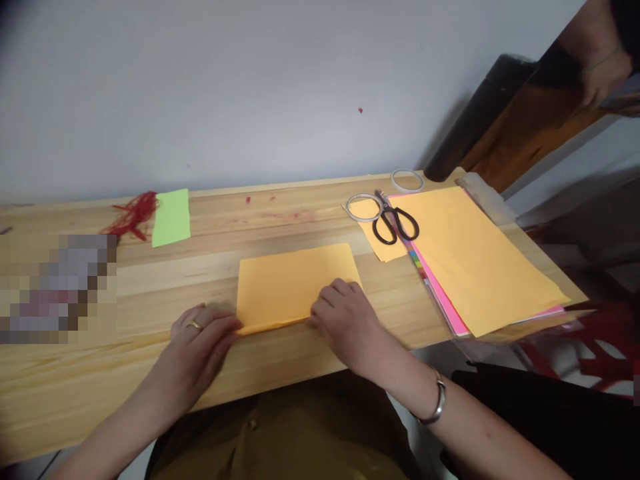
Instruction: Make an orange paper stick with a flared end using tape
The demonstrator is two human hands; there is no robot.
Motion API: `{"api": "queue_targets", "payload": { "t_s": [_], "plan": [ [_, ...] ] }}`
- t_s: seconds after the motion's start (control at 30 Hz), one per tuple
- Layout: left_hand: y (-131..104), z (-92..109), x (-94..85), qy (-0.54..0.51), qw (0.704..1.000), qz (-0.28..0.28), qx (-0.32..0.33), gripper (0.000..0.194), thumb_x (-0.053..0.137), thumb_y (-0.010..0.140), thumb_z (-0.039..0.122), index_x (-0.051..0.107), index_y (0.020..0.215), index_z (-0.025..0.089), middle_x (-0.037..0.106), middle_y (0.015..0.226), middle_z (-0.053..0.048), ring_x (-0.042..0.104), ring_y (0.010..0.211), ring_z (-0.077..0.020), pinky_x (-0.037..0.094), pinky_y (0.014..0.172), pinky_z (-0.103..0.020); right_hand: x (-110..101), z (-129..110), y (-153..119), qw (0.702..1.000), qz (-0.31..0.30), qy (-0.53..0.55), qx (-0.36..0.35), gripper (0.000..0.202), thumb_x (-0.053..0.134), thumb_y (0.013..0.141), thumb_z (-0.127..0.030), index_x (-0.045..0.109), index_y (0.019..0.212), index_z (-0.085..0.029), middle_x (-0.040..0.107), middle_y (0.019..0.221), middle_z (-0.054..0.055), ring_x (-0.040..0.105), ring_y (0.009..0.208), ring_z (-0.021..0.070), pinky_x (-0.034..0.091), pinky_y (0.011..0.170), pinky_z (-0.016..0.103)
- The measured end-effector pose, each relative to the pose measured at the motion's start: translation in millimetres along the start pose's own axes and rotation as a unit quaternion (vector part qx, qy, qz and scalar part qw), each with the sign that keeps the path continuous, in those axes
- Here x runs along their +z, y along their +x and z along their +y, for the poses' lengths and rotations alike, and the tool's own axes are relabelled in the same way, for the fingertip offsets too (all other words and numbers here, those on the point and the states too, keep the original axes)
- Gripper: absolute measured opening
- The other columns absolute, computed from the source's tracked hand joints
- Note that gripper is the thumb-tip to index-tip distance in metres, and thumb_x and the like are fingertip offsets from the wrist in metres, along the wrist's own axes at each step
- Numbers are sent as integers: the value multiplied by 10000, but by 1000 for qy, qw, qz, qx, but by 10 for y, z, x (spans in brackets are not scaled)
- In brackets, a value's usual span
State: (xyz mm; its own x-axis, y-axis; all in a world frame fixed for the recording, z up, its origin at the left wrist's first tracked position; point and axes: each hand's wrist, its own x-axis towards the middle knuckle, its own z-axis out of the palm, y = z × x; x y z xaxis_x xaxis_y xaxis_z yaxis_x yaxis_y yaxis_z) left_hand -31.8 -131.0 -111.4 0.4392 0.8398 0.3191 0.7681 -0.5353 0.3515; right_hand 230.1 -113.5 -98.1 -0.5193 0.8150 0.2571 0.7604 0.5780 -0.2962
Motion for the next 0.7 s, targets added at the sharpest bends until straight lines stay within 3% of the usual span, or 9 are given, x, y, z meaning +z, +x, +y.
{"api": "queue_targets", "payload": {
  "t_s": [0.43, 0.7],
  "plan": [
    [16, 8, -31, 15, 1000, -6, 6, 132, 441, 872, 186, 559, 914, 225, 641, 877, -12, 580, 833, -189, 387, 862, -392, -304, 422, -226, 990, -83, 67, 95, 172, 548, 877, -318, 570, 759, -194, 562, 817, 38, 492, 859, 189, 367, 737, 322],
    [-3, -13, -20, 14, 1000, -7, 1, 139, 449, 863, 195, 568, 920, 238, 658, 894, -17, 599, 866, -201, 379, 907, -419, -369, 444, -223, 989, -99, 59, 89, 177, 560, 868, -324, 528, 746, -201, 553, 817, 29, 494, 842, 184, 368, 720, 317]
  ]
}}
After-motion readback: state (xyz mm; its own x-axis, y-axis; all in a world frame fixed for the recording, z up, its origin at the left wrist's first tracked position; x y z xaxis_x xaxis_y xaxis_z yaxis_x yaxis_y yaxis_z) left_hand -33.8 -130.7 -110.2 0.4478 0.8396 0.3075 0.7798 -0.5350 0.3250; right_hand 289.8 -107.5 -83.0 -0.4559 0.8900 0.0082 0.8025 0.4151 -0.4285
